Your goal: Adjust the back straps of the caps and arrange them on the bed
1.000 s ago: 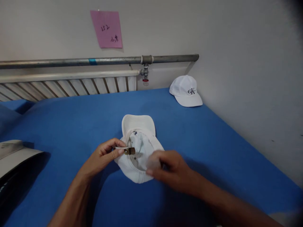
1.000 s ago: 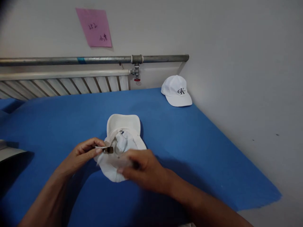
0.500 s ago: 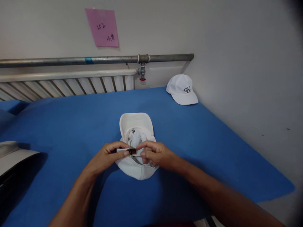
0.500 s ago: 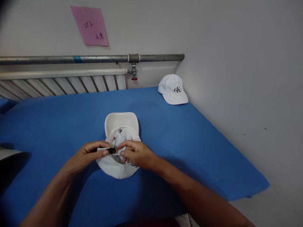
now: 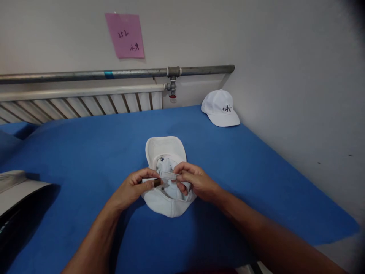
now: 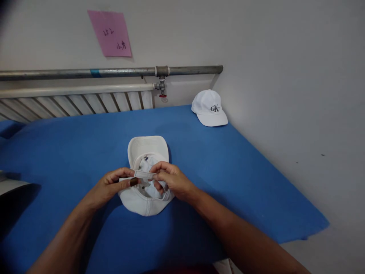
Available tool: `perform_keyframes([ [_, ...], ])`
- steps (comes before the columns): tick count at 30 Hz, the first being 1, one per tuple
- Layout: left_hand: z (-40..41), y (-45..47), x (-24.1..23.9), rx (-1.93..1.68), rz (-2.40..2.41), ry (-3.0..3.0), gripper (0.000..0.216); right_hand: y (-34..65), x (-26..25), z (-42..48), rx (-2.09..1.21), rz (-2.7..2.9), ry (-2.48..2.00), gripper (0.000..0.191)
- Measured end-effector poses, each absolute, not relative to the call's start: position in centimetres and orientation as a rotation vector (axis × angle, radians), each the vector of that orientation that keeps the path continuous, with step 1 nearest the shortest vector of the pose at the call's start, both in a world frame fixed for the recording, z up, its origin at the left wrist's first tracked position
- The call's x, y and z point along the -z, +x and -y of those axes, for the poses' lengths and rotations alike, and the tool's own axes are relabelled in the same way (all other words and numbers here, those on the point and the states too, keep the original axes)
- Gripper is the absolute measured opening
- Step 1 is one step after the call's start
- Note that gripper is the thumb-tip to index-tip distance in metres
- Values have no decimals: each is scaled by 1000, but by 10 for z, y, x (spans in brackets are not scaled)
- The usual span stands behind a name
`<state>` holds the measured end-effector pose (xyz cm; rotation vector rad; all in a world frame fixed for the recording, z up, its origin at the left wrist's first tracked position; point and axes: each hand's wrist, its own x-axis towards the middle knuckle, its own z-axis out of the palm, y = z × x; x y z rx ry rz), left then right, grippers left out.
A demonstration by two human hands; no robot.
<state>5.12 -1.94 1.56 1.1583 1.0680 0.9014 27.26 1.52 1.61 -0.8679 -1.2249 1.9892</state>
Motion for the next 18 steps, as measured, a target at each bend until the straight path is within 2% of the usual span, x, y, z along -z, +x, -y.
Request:
perform_keyframes([
  [18, 15, 53, -6, -1011, -1020, 883, 20, 269, -16, -13, -2068, 1085, -979, 20],
])
